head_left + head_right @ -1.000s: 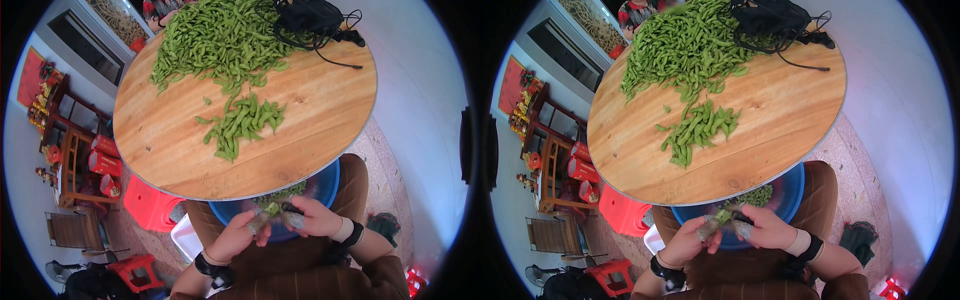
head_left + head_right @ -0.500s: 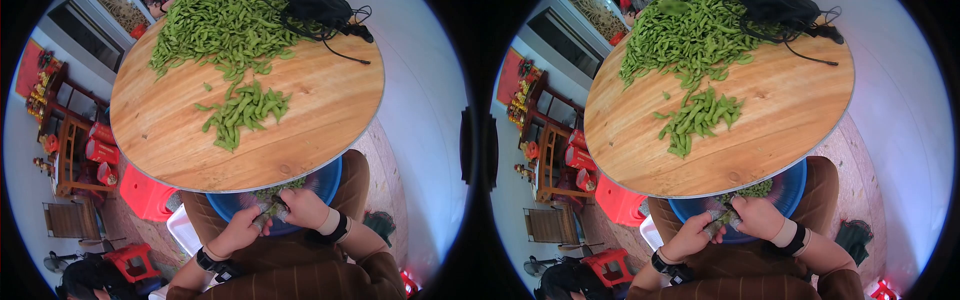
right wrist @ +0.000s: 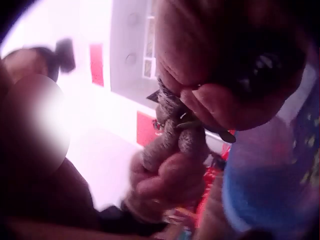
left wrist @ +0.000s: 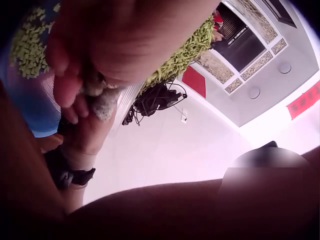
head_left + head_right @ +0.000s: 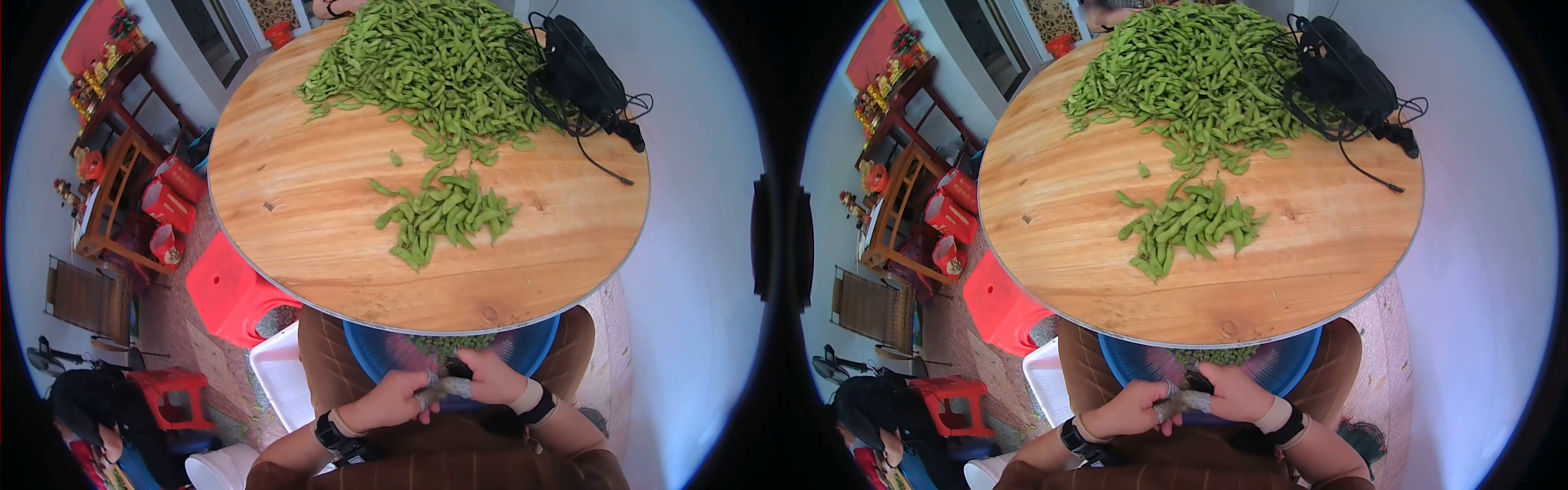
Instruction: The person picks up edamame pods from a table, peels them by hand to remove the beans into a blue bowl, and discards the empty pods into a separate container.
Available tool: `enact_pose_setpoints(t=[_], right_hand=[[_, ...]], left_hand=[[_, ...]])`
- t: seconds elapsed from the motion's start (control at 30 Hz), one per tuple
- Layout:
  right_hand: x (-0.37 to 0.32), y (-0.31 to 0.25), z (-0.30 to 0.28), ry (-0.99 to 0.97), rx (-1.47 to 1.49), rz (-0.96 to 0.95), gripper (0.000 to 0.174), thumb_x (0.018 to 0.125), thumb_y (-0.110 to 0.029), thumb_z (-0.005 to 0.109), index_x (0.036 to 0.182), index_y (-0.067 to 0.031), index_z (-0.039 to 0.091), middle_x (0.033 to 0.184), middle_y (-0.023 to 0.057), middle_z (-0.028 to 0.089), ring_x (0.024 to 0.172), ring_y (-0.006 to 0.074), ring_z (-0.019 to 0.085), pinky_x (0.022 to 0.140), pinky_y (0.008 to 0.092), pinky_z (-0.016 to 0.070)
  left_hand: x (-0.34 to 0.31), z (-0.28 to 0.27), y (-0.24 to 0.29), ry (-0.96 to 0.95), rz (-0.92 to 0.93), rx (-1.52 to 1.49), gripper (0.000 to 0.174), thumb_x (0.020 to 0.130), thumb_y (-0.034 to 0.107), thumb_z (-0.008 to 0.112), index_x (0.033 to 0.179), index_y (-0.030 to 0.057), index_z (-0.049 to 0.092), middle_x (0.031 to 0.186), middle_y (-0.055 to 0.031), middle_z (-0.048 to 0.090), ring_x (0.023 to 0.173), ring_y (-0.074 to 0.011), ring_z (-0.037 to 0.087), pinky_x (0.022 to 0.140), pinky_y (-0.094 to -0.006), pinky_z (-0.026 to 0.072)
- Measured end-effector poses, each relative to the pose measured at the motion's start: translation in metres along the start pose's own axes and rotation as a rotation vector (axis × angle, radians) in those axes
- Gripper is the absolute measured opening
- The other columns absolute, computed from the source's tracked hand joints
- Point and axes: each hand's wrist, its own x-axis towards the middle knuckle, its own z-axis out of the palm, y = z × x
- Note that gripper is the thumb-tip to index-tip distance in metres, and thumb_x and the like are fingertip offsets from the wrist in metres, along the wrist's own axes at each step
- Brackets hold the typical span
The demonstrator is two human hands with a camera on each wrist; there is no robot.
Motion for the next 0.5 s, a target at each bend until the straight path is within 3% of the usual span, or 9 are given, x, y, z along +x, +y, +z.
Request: enact_pose_setpoints(t=[0.07,0.13,0.17,0.27,0.33,0.4,0.43,0.47,0.5], right_hand=[[-0.002,-0.006,-0.008,-0.122,0.192,0.121,0.031,0.084,-0.027,0.070,0.089,-0.0017,0.055,0.068,0.0073,0.056,0.058,0.0173,0.056,0.054,0.0311,0.0444],[-0.008,-0.006,-0.008,-0.226,0.646,0.335,0.034,0.086,-0.028,0.068,0.101,-0.0020,0.053,0.072,0.0008,0.056,0.061,0.0086,0.051,0.056,0.0265,0.0441],[-0.008,-0.008,-0.008,-0.221,0.634,0.332,0.034,0.086,-0.028,0.068,0.101,-0.0020,0.053,0.072,0.0008,0.056,0.061,0.0086,0.051,0.056,0.0265,0.0441],[-0.009,-0.010,-0.007,-0.014,0.533,0.172,0.029,0.084,-0.025,0.070,0.097,-0.0030,0.055,0.068,0.0038,0.057,0.056,0.0126,0.051,0.054,0.0280,0.0449],[-0.012,-0.003,-0.009,0.079,-0.106,0.060,0.024,0.081,-0.021,0.071,0.091,-0.0042,0.058,0.073,0.0108,0.059,0.060,0.0208,0.058,0.057,0.0305,0.0471],[-0.011,-0.012,-0.012,0.088,-0.292,0.002,0.021,0.079,-0.019,0.070,0.088,-0.0038,0.058,0.075,0.0142,0.059,0.064,0.0268,0.058,0.059,0.0334,0.0476],[-0.012,-0.019,-0.014,0.102,-0.472,-0.056,0.019,0.077,-0.016,0.069,0.085,-0.0034,0.058,0.076,0.0175,0.058,0.068,0.0329,0.059,0.061,0.0364,0.0481],[-0.010,-0.034,-0.016,0.099,-0.472,-0.053,0.019,0.077,-0.016,0.069,0.085,-0.0034,0.058,0.076,0.0175,0.058,0.068,0.0329,0.059,0.061,0.0364,0.0481],[-0.004,-0.054,-0.020,0.138,-0.378,0.011,0.019,0.077,-0.016,0.068,0.085,-0.0025,0.057,0.077,0.0184,0.058,0.071,0.0356,0.058,0.062,0.0389,0.0476]], left_hand=[[-0.001,-0.002,-0.003,-0.089,0.059,-0.107,0.012,0.094,0.006,0.047,0.097,0.0030,0.059,0.083,-0.0028,0.065,0.068,-0.0094,0.064,0.057,-0.0223,0.0500],[-0.001,-0.002,-0.006,-0.189,0.117,-0.209,0.012,0.095,0.006,0.047,0.098,0.0033,0.058,0.083,-0.0027,0.065,0.068,-0.0093,0.064,0.058,-0.0220,0.0497],[0.000,-0.003,-0.007,-0.179,0.115,-0.280,0.012,0.095,0.007,0.047,0.100,0.0035,0.058,0.084,-0.0026,0.064,0.069,-0.0092,0.063,0.058,-0.0218,0.0497],[-0.007,-0.015,-0.001,-0.126,0.086,-0.340,0.012,0.096,0.008,0.048,0.102,0.0035,0.057,0.086,-0.0027,0.064,0.069,-0.0089,0.062,0.059,-0.0217,0.0496],[-0.026,-0.028,-0.004,-0.075,0.051,-0.336,0.012,0.096,0.008,0.049,0.104,0.0034,0.057,0.087,-0.0029,0.064,0.069,-0.0088,0.061,0.059,-0.0218,0.0496],[-0.055,-0.044,-0.015,0.246,0.066,-0.301,0.011,0.095,0.009,0.051,0.102,0.0035,0.058,0.084,-0.0022,0.063,0.068,-0.0088,0.061,0.059,-0.0217,0.0497],[-0.071,-0.054,-0.019,0.356,0.026,-0.167,0.012,0.093,0.011,0.054,0.099,0.0026,0.060,0.081,-0.0046,0.064,0.066,-0.0123,0.062,0.059,-0.0241,0.0503],[-0.087,-0.063,-0.022,0.462,-0.016,-0.029,0.013,0.091,0.013,0.058,0.096,0.0017,0.061,0.078,-0.0070,0.065,0.065,-0.0158,0.063,0.059,-0.0265,0.0510],[-0.103,-0.069,-0.022,0.551,-0.085,0.374,0.017,0.088,0.017,0.062,0.094,0.0009,0.062,0.076,-0.0101,0.066,0.064,-0.0208,0.063,0.059,-0.0301,0.0512]])
